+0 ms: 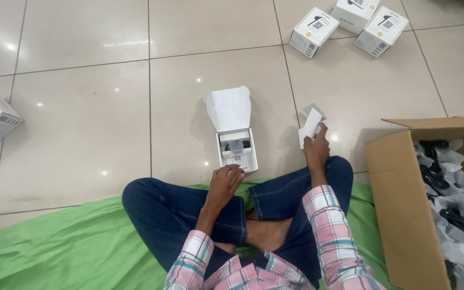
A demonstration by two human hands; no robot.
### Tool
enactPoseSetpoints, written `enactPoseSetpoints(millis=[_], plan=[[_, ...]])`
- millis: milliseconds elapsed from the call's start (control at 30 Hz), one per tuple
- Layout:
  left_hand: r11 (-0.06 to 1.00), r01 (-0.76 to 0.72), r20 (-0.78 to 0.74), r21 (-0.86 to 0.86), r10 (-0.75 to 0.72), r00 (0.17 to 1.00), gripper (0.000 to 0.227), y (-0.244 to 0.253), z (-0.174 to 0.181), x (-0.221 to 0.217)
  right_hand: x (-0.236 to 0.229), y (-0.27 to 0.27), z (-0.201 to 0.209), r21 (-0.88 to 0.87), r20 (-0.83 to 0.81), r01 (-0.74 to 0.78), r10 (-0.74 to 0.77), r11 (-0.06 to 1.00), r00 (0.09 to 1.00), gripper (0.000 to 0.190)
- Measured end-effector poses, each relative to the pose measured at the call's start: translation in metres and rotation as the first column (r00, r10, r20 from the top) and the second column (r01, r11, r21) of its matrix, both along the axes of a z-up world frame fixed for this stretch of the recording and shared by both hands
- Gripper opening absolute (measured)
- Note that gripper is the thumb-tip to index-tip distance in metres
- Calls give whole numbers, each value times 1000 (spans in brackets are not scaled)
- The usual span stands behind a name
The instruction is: The person sits on the floor and packs products into small white retail boxes. They take items from a large master carton, place an item and accessories into a box, close the box lid, and set the finished box on the floor with the others.
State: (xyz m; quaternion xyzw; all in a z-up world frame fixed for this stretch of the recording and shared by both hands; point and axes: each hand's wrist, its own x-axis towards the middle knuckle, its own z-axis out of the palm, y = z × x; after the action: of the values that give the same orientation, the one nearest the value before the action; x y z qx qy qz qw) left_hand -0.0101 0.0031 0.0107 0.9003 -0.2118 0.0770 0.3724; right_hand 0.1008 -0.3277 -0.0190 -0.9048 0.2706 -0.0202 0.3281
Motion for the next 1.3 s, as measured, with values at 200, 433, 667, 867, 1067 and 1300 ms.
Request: enactPoseSetpoints(millis=[200,433,667,867,1067,1300], plan=[[898,-223,-343,-379,88,935,29,15,23,-49,-38,43,43,323,203,-118,53,939,978,45],[565,-430,-574,-704,-95,814,54,37,35,-53,-124,73,61,84,515,-618,497,782,699,33],[904,-226,-707,-362,-109,699,82,36,84,-35,-139,99,76,-35,499,-837,735,547,459,38],[772,-325,-655,-546,-152,740,80,44,69,-40,-133,116,91,593,567,-708,426,383,705,71],[723,-244,-547,-646,-215,809,82,55,56,-49,-125,112,117,731,260,-553,587,399,767,86],[773,-270,-677,-574,-264,687,87,63,54,-36,-98,109,107,687,330,-617,592,383,735,95]])
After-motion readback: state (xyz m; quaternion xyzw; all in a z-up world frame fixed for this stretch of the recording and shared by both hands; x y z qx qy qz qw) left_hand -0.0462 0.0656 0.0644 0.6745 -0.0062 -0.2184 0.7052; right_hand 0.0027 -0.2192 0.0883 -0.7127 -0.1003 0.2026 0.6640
